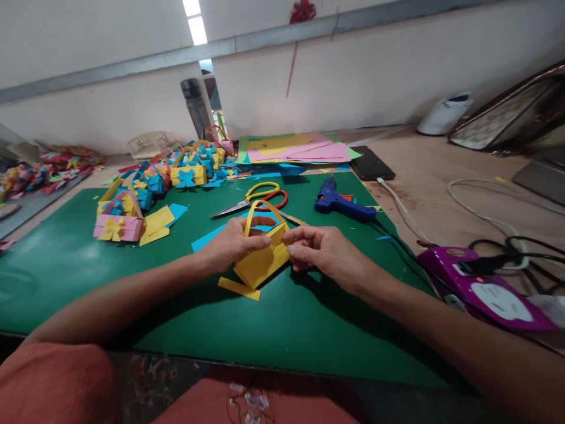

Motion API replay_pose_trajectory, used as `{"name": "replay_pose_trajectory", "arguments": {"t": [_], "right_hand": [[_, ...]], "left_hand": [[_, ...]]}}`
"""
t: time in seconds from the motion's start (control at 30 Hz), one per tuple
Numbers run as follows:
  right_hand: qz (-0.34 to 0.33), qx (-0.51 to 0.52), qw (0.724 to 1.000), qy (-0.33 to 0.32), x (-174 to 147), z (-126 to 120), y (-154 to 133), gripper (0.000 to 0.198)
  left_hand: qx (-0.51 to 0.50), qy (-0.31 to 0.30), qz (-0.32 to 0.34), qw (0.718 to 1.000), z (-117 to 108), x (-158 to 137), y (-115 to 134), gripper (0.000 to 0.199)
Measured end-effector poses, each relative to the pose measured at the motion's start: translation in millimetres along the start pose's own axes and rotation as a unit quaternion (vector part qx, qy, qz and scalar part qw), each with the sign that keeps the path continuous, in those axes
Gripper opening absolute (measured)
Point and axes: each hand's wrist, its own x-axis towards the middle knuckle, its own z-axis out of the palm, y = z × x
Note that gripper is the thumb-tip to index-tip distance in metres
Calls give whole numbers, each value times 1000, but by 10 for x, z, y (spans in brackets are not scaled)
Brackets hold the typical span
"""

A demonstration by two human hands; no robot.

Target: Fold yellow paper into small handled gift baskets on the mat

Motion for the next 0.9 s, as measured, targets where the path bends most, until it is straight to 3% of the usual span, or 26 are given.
{"name": "replay_pose_trajectory", "arguments": {"t": [0.13, 0.27, 0.33, 0.43, 0.57, 0.63, 0.73, 0.9], "right_hand": [[47, 81, 996, -6, 17, -9, 16, 8], [18, 108, 993, -37, 37, -37, 38, 4], [-22, 74, 996, -47, 38, -42, 41, 2], [-127, -81, 988, -36, 25, -36, 55, 12], [-318, -297, 901, 2, 4, -27, 127, 25], [-366, -362, 857, 11, -1, -27, 163, 27], [-367, -443, 818, 28, -10, -22, 177, 24], [-350, -527, 770, 80, -43, -7, 135, 14]], "left_hand": [[-17, 27, -10, 999, 8, 19, -12, 36], [1, 40, 3, 999, 26, -1, 11, 38], [27, 40, 8, 999, 29, -10, 16, 36], [42, 37, 10, 998, 25, -3, 1, 33], [43, 28, 12, 999, 19, 17, -29, 32], [47, 16, 9, 999, 16, 21, -35, 33], [80, 9, 16, 997, 8, 18, -36, 32], [158, 48, 36, 986, 16, -3, -16, 29]]}}
